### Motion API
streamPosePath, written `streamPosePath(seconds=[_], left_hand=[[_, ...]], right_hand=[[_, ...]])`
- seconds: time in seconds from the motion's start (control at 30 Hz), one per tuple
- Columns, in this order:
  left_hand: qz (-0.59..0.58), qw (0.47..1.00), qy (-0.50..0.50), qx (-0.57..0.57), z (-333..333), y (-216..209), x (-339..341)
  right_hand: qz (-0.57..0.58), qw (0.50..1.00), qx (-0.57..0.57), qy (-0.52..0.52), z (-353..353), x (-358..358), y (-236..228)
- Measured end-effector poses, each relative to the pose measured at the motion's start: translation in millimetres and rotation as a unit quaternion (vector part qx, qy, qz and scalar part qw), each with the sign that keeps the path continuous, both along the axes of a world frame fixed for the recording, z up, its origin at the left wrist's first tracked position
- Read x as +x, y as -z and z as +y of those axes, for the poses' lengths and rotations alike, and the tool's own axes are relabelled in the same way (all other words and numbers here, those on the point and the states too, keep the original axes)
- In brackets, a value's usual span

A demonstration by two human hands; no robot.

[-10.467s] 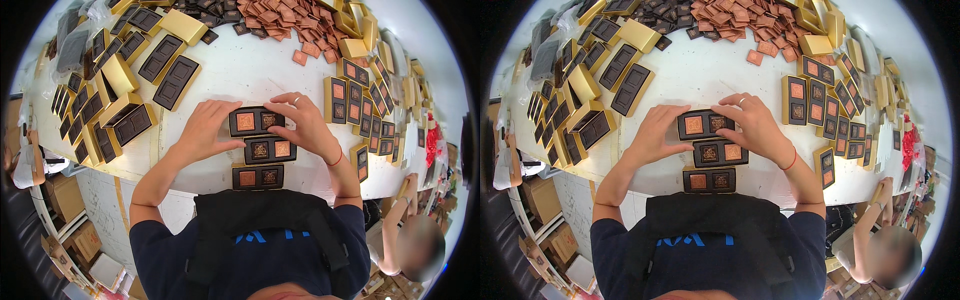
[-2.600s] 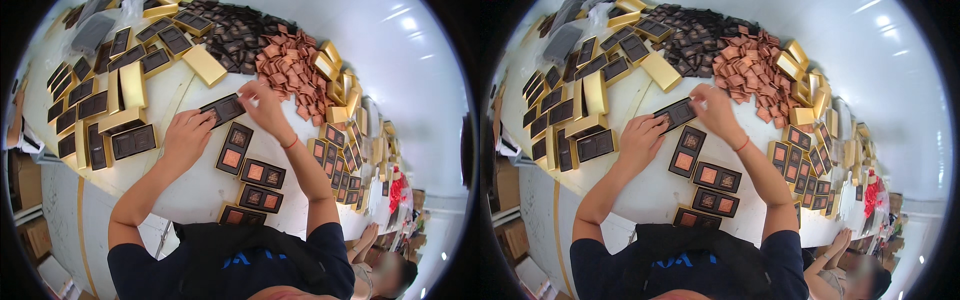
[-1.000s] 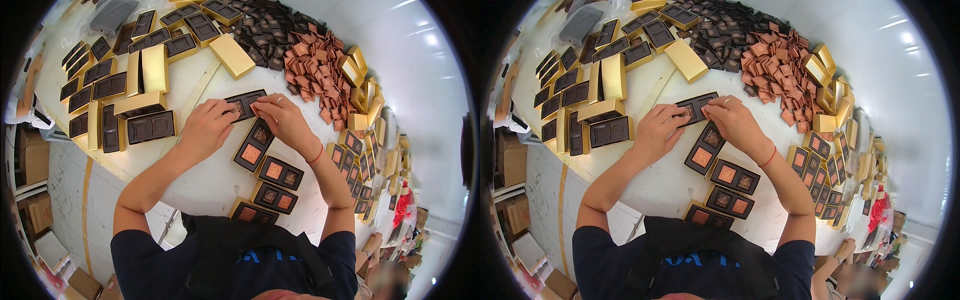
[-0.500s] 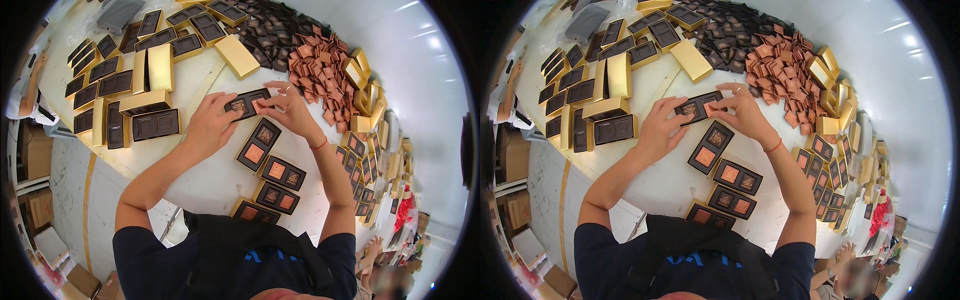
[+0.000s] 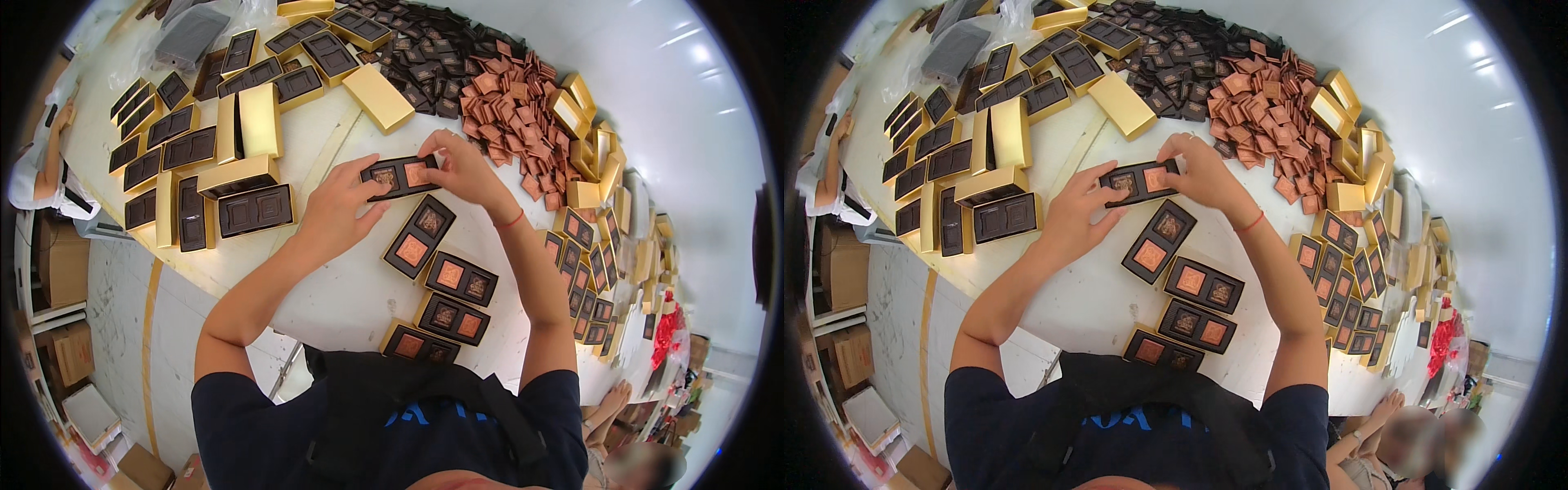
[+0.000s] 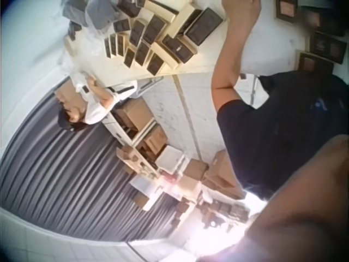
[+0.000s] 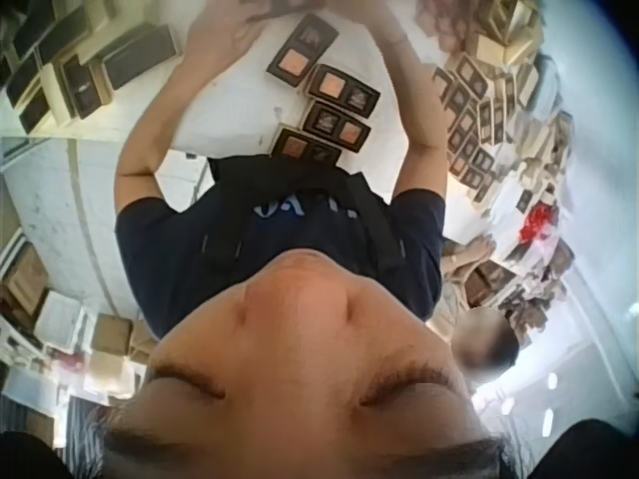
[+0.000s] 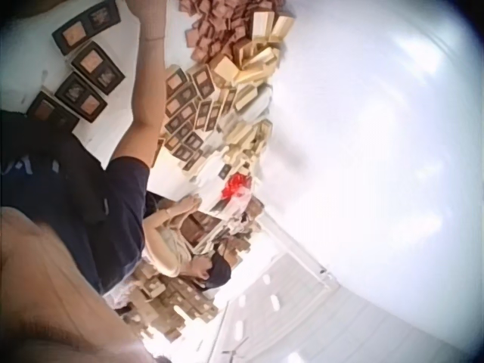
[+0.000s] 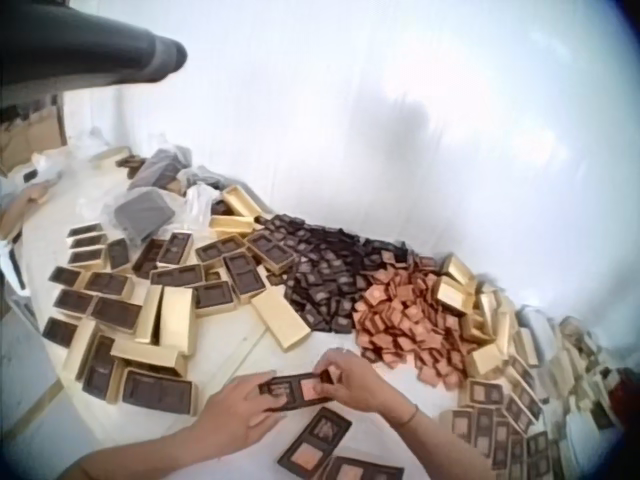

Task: The person repeatedly picks up small rectangular inserts and places them into open black compact cases on a white table, then closes the cases. The person handles the inserts and cases by hand and stacks the completed units on the table.

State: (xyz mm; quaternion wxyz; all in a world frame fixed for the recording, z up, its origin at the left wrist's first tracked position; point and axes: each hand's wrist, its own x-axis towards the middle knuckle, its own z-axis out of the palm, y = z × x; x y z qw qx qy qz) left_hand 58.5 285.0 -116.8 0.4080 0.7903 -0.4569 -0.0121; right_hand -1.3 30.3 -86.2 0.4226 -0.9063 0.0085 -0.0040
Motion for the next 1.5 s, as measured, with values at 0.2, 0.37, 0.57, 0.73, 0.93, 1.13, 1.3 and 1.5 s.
streamPosePath(seconds=[0.2,0.37,0.57,0.73,0.93,1.13,1.3,1.5], left_hand=[[0.113,0.983,0.147,0.001,0,2,-21],[0.197,0.941,0.273,-0.028,-12,5,-42],[-0.069,0.994,0.011,-0.089,-6,16,3],[-0.186,0.973,-0.127,-0.057,-8,-9,19],[0.051,0.997,0.032,0.056,-7,-1,13],[-0.008,0.997,0.054,0.062,0,-9,15],[0.013,0.994,0.060,0.088,3,-4,18],[-0.023,0.995,0.070,0.066,2,-3,17]], right_hand=[[0.051,0.983,-0.163,-0.062,-4,-50,-34],[-0.121,0.972,-0.198,0.030,-1,-7,-23],[-0.219,0.952,-0.205,0.066,35,68,32],[0.186,0.922,0.337,0.037,23,18,-24],[-0.104,0.981,-0.160,-0.014,-45,-28,11],[-0.031,0.991,-0.131,0.029,-40,-32,15],[0.058,0.994,0.022,0.088,-43,-24,12],[-0.209,0.974,-0.075,-0.042,23,-44,-10]])
